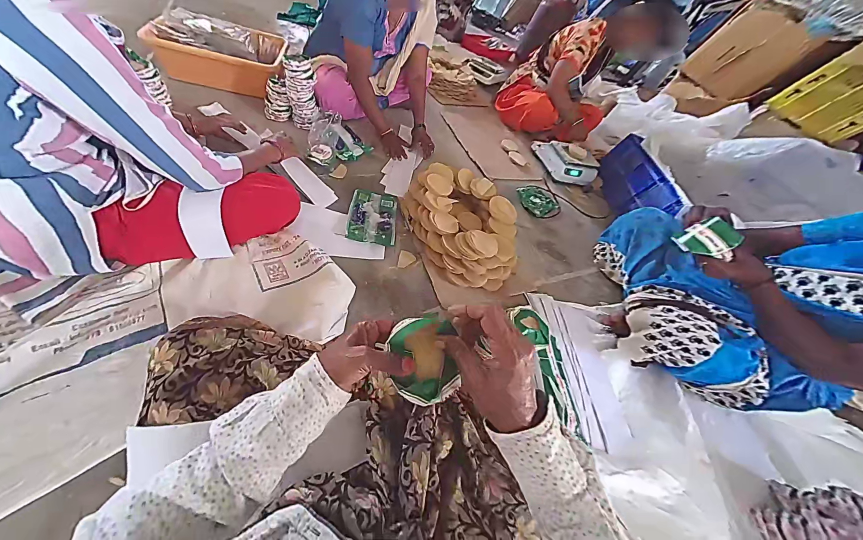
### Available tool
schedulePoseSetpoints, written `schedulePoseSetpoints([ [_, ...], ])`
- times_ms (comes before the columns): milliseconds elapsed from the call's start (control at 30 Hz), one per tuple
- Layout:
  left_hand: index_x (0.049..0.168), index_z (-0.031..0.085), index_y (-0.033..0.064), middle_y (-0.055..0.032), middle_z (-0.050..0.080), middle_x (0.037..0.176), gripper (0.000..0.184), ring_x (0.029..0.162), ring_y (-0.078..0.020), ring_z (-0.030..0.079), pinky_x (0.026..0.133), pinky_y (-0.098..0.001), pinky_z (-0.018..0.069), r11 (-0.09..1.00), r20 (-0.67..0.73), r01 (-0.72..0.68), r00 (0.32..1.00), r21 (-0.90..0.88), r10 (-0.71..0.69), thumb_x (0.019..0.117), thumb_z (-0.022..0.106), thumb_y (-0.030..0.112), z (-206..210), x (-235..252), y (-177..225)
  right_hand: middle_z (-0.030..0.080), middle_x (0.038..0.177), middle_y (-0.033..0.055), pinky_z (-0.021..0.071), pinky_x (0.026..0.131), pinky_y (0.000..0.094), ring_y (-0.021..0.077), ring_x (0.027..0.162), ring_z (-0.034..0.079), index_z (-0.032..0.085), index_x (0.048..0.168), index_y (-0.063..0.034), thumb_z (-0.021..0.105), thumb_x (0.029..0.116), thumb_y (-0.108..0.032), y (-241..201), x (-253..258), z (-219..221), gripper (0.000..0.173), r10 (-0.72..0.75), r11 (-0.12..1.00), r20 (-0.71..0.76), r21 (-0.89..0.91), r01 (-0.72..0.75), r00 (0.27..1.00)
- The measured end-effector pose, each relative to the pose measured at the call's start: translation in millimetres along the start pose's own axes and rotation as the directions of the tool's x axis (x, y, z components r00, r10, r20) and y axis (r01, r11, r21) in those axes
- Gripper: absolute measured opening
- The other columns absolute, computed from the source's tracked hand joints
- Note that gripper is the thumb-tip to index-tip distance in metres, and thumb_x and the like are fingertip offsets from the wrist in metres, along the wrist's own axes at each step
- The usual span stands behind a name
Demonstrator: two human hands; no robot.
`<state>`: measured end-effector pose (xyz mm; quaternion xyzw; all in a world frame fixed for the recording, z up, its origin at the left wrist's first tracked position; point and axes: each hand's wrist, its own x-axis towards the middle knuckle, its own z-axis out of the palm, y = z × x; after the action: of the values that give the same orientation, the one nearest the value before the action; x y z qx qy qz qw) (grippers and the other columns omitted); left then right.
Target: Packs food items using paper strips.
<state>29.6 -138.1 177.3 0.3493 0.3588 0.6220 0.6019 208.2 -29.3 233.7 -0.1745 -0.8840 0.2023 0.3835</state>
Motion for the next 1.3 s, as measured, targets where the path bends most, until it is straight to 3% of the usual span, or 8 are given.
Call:
schedulePoseSetpoints([
  [133, 0.103, 0.068, 0.0076, 0.0041, 0.075, 0.095, 0.024, 0.09, -0.0055, 0.072, 0.083, -0.0265, 0.0594, 0.996, 0.206, -0.055, 0.978, 0.073, 0.039, 0.0813, 0.073, 0.0, -15, 7, 2, 0.069, 0.088, 0.0099, 0.0535, 0.076, 0.0158, 0.0096, 0.084, 0.066, 0.072, 0.087, -0.0045, 0.069, 0.0924, -0.014, -4, 3, -6, 0.012, -0.153, 0.986, 0.057, -0.055, 0.157, 0.986],
  [300, 0.104, 0.067, 0.0094, 0.0068, 0.075, 0.094, 0.02, 0.087, -0.0027, 0.072, 0.08, -0.0241, 0.0598, 0.985, 0.415, -0.036, 0.909, 0.169, -0.038, 0.0847, 0.072, 0.007, -33, 10, 13, 0.069, 0.089, 0.0099, 0.0552, 0.079, 0.0285, 0.0241, 0.088, 0.066, 0.072, 0.095, -0.0111, 0.052, 0.1031, -0.017, -14, -6, -11, 0.023, -0.386, 0.865, 0.309, -0.206, 0.458, 0.869],
  [500, 0.101, 0.068, -0.0017, 0.0, 0.072, 0.087, 0.021, 0.078, 0.0002, 0.066, 0.072, -0.0199, 0.0557, 0.844, 0.488, -0.087, 0.845, 0.529, -0.218, 0.0836, 0.076, 0.007, -29, 14, 34, 0.069, 0.09, 0.0089, 0.0567, 0.074, 0.0212, 0.0141, 0.08, 0.067, 0.065, 0.104, -0.0055, 0.06, 0.1015, -0.026, -21, -8, -8, 0.021, -0.214, 0.97, 0.366, -0.026, 0.24, 0.906],
  [733, 0.112, 0.068, -0.0038, -0.0182, 0.07, 0.101, 0.029, 0.093, -0.0261, 0.066, 0.088, -0.0472, 0.0525, 0.501, 0.133, -0.004, 0.966, 0.865, -0.223, 0.0884, 0.077, 0.01, -15, 12, 64, 0.068, 0.085, 0.0139, 0.0559, 0.075, 0.0238, 0.0214, 0.081, 0.067, 0.074, 0.089, -0.007, 0.063, 0.093, -0.009, 2, -27, 37, 0.012, -0.249, 0.93, 0.043, -0.267, 0.251, 0.968],
  [933, 0.12, 0.066, -0.0054, -0.0268, 0.064, 0.128, 0.033, 0.122, -0.0446, 0.059, 0.105, -0.0613, 0.0414, 0.302, -0.12, 0.104, 0.992, 0.948, 0.036, 0.0917, 0.066, 0.012, -4, 21, 35, 0.07, 0.096, 0.0149, 0.0545, 0.077, 0.0174, 0.0073, 0.084, 0.066, 0.076, 0.097, 0.0058, 0.061, 0.0918, -0.019, 19, -46, 97, 0.029, 0.211, 0.962, -0.158, 0.211, -0.176, 0.965],
  [1033, 0.118, 0.068, -0.0026, -0.0243, 0.066, 0.126, 0.031, 0.117, -0.0426, 0.064, 0.108, -0.0586, 0.0412, 0.119, -0.07, 0.043, 0.97, 0.992, 0.233, 0.0895, 0.063, 0.007, -8, 41, -1, 0.071, 0.086, 0.0035, 0.0588, 0.073, 0.0192, 0.0045, 0.077, 0.068, 0.073, 0.087, 0.0036, 0.068, 0.0835, 0.003, 35, -43, 125, 0.006, 0.585, 0.684, -0.19, 0.638, -0.354, 0.789],
  [1133, 0.098, 0.072, -0.0012, -0.0215, 0.072, 0.102, 0.019, 0.097, -0.0382, 0.071, 0.103, -0.0586, 0.0426, -0.028, 0.042, -0.032, 0.867, 0.999, 0.496, 0.0792, 0.071, -0.001, -25, 71, -51, 0.065, 0.066, 0.0005, 0.0511, 0.057, 0.0208, 0.0054, 0.057, 0.058, 0.063, 0.08, -0.0004, 0.06, 0.0855, 0.017, 60, -32, 139, 0.018, 0.872, 0.219, 0.071, 0.828, -0.517, 0.483],
  [1300, 0.123, 0.069, -0.0025, -0.0264, 0.064, 0.13, 0.03, 0.125, -0.0455, 0.058, 0.117, -0.0629, 0.0249, 0.032, -0.167, 0.164, 0.967, 0.986, 0.191, 0.0949, 0.061, 0.002, -47, 111, -108, 0.062, 0.075, 0.0052, 0.0582, 0.065, 0.0291, 0.0131, 0.064, 0.064, 0.052, 0.099, -0.0017, 0.046, 0.0991, 0.009, 148, -53, 172, 0.012, 0.875, -0.288, 0.443, 0.802, -0.524, 0.197],
])
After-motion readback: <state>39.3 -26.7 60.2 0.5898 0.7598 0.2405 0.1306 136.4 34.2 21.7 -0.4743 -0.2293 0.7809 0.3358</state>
